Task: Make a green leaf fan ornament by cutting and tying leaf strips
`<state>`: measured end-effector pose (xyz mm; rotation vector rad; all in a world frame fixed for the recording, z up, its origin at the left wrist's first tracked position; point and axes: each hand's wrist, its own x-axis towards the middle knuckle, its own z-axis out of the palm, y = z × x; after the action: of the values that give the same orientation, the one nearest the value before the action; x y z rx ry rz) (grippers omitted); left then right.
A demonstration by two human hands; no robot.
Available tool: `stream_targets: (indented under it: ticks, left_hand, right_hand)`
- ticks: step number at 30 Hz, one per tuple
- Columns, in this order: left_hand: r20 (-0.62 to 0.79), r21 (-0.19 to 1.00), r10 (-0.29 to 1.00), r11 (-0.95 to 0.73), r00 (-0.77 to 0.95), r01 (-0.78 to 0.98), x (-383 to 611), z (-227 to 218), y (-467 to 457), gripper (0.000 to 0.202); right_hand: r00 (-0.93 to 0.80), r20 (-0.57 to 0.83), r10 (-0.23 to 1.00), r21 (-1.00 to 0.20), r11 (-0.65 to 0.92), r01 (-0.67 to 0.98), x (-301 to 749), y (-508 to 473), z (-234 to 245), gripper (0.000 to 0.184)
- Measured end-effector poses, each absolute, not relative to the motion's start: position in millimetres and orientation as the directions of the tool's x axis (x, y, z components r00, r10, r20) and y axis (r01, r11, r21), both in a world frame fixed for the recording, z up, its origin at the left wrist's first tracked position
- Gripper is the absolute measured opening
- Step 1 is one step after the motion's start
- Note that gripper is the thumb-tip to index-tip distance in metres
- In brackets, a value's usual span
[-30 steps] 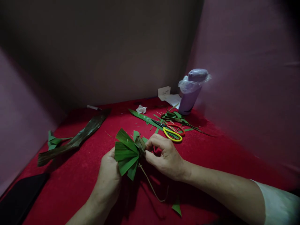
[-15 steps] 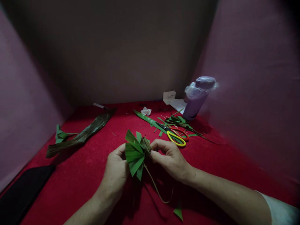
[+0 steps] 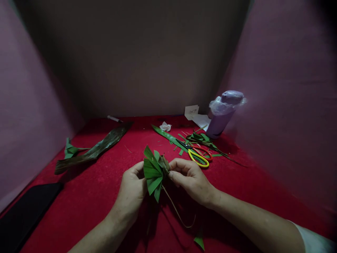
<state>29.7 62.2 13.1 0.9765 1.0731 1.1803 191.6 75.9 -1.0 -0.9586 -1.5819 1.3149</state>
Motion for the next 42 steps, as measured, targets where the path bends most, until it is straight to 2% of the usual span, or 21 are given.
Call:
stream_targets:
  ticks: [6,13,18,21,24,27,31,33,35,38,42]
  left_hand:
    - [-0.126,0.96,0.989,0.141,0.074,-0.242,27.6,8.5,63.5,0.021]
    - [-0.175,0.955,0.984,0.18,0.044,-0.234,30.5,14.4,62.5,0.014]
    - [-0.207,0.916,0.978,0.206,0.034,-0.345,33.5,29.1,63.0,0.009]
    - [-0.193,0.888,0.979,0.202,0.064,-0.412,31.3,30.9,64.6,0.013]
    - [-0.21,0.863,0.978,0.194,0.019,-0.467,27.3,26.9,66.8,0.01]
    - [-0.289,0.809,0.957,0.235,-0.017,-0.539,24.6,24.6,69.0,0.006]
    - [-0.365,0.714,0.93,0.308,0.041,-0.628,23.4,28.2,72.1,0.021]
    - [-0.366,0.676,0.928,0.313,0.065,-0.667,22.5,30.5,73.7,0.025]
    - [-0.365,0.663,0.929,0.307,0.064,-0.682,20.9,31.8,74.7,0.027]
    - [-0.37,0.671,0.928,0.298,0.043,-0.679,18.1,31.0,75.4,0.032]
    - [-0.337,0.67,0.938,0.302,0.086,-0.678,16.2,26.5,76.8,0.03]
  right_hand:
    - [-0.342,0.109,0.933,-0.994,0.113,-0.009,191.0,77.9,1.2,0.007]
    - [-0.328,0.111,0.938,-0.993,0.115,-0.009,191.6,78.3,0.4,0.006]
    - [-0.326,0.211,0.922,-0.951,0.271,0.15,194.1,77.8,4.8,0.01]
    - [-0.298,0.292,0.909,-0.916,0.355,0.187,197.1,76.5,8.4,0.026]
    - [-0.224,0.41,0.884,-0.891,0.441,0.109,201.4,77.0,11.6,0.029]
    - [-0.068,0.497,0.865,-0.864,0.501,0.054,206.4,81.0,14.8,0.033]
    - [0.245,0.514,0.822,-0.849,0.529,0.004,209.9,85.9,17.3,0.034]
    - [0.324,0.516,0.793,-0.832,0.554,-0.034,208.7,84.7,17.4,0.035]
    - [0.298,0.527,0.796,-0.823,0.566,-0.053,205.7,80.8,17.1,0.038]
    - [0.128,0.53,0.838,-0.835,0.542,-0.091,200.3,72.8,16.9,0.043]
    - [-0.079,0.466,0.881,-0.862,0.432,-0.265,197.4,63.7,17.9,0.049]
